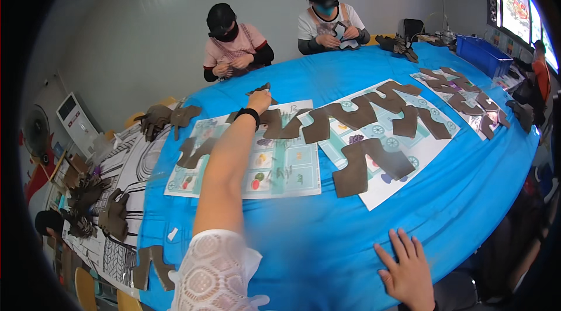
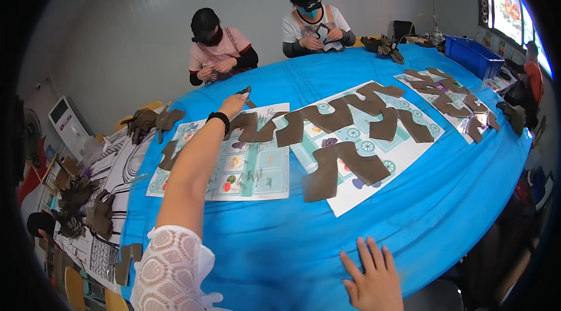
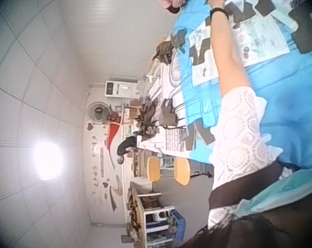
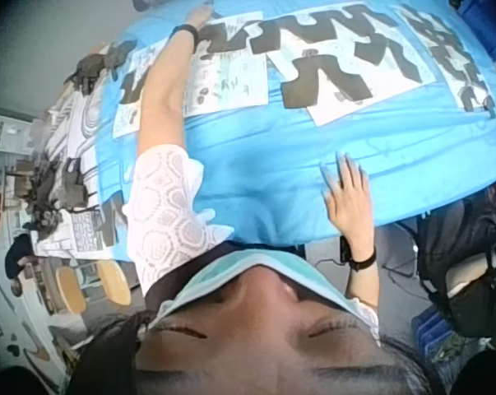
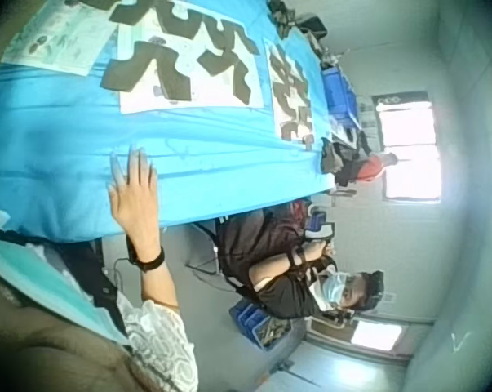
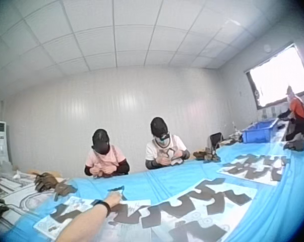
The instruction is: Apply adhesive to shoe component parts and assemble them by hand.
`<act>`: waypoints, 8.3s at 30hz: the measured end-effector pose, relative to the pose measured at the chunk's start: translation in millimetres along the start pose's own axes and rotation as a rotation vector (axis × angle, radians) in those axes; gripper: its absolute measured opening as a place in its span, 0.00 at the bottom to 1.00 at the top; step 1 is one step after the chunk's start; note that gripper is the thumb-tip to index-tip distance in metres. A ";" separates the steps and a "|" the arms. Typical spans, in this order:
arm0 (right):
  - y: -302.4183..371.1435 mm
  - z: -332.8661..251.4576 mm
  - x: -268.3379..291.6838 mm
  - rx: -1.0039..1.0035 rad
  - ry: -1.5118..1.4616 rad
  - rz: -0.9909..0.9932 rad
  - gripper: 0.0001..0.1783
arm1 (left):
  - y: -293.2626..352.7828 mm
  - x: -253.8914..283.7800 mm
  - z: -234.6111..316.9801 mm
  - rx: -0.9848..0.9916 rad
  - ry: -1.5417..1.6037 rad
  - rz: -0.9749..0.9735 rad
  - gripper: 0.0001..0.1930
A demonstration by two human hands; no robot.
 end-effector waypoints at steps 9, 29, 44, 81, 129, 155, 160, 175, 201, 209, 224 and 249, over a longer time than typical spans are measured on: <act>-7.7 11.6 5.8 0.007 -0.025 -0.154 0.32 | -61.2 -90.2 -15.3 0.002 -0.188 -0.197 0.22; -1.4 14.0 2.3 0.022 -0.047 -0.087 0.29 | -36.5 10.5 -20.9 0.110 -0.203 0.134 0.11; 6.0 12.9 -3.2 0.082 -0.028 -0.001 0.26 | 137.3 244.0 81.3 -0.543 0.128 0.885 0.12; -28.6 -309.7 18.8 0.250 -1.082 -0.814 0.21 | 590.6 315.7 5.5 -0.780 0.335 0.204 0.22; -11.5 -266.5 -62.3 0.177 -0.668 -0.242 0.23 | 757.5 212.3 -118.6 0.584 0.041 0.559 0.10; 36.6 -373.5 -43.7 0.408 -0.765 -0.169 0.41 | 688.9 191.0 0.5 0.307 1.896 0.284 0.14; 26.2 -378.8 -25.0 0.517 -0.623 0.076 0.42 | 672.0 220.9 34.7 0.444 2.155 0.110 0.12; 27.9 -362.0 -10.7 1.098 -0.362 0.627 0.13 | 659.6 219.2 58.9 0.352 1.895 -0.011 0.17; 57.0 -319.0 -15.5 0.031 -0.754 -0.305 0.24 | 669.0 239.9 43.2 0.156 1.139 -0.266 0.16; 33.6 -304.6 -17.8 -0.039 -0.603 -0.362 0.18 | 637.9 220.9 41.9 0.169 1.236 -0.451 0.15; 1.6 -275.1 -38.0 -0.233 -0.918 -0.676 0.10 | 597.7 212.6 31.5 0.268 1.492 -0.782 0.13; -2.4 -281.8 -53.1 -0.190 -0.878 -0.685 0.12 | 603.6 190.7 21.9 0.505 1.438 -0.953 0.21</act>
Point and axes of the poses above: each hand's wrist, its own y-axis away from the middle knuckle, its own x-axis out of the back of the hand, z = x × y, the point moved 1 cm from there along -y, towards the middle knuckle, and after that the axes turned 1 degree about -x, right-handed, at the moved point
